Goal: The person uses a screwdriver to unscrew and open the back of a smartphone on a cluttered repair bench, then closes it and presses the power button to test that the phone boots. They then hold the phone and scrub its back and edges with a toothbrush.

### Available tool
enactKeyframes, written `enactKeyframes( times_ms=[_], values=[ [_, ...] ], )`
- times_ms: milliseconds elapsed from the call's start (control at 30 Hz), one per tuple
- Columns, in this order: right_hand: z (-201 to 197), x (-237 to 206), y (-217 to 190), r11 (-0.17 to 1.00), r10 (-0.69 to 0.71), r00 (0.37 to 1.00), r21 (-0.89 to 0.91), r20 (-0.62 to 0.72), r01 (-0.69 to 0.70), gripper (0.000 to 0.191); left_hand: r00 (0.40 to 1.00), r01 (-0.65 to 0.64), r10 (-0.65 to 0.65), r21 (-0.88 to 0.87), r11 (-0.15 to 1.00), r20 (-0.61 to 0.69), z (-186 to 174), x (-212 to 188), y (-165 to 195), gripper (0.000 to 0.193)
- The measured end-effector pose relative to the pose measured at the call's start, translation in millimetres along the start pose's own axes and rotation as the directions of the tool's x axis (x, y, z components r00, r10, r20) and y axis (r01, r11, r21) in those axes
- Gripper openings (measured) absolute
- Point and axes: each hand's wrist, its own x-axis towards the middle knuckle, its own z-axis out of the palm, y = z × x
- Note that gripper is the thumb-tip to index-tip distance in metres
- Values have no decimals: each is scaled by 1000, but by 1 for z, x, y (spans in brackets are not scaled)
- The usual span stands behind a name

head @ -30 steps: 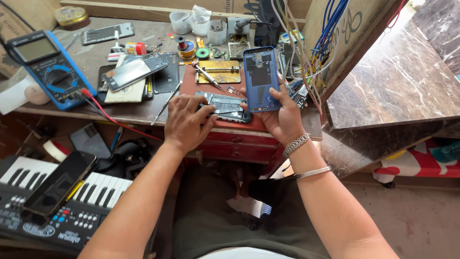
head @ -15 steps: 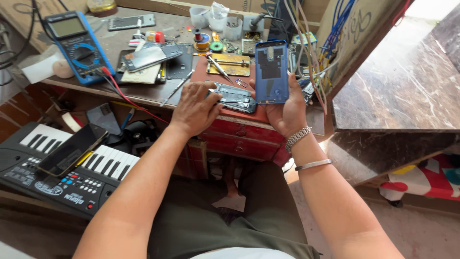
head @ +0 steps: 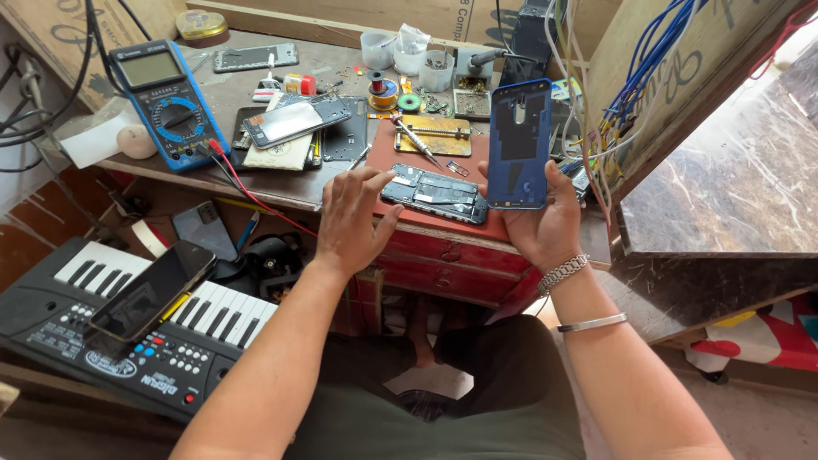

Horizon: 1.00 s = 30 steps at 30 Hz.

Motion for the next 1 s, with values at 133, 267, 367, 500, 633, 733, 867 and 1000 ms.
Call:
enactKeyframes(
  times_ms=[133, 267, 367, 500, 633, 733, 867, 1000],
  values=[
    [-2, -4, -1, 999, -31, 1000, -45, -2, 30, 59, 999, 1, -4, -65, 998, -48, 6, 0, 9, 52],
    [-1, -6, 0, 994, -59, 997, -93, 50, 63, 54, 998, 27, -33, -140, 990, -44, 9, -1, 13, 59],
    [8, -5, -5, 946, -47, 994, -313, 104, 78, 56, 994, 31, -56, -238, 971, -98, 11, -1, 10, 67],
    [33, 1, -17, 330, -54, 904, -847, 425, 418, 54, 981, 54, -119, -368, 928, -156, 12, -2, 3, 70],
    [61, 3, -18, -154, 162, 877, -866, 453, 476, 47, 967, 115, -197, -414, 903, -161, 12, -4, -2, 72],
    [72, 7, -13, -285, 213, 849, -801, 483, 527, 44, 971, 96, -172, -389, 916, -164, 12, -4, -4, 68],
    [73, 10, -8, -265, 219, 876, -838, 430, 478, 40, 981, 124, -168, -343, 931, -100, 12, -5, -2, 62],
    [67, 10, -6, -236, 250, 869, -843, 427, 483, 37, 981, 104, -152, -339, 935, -117, 11, -4, -2, 59]
  ],
)
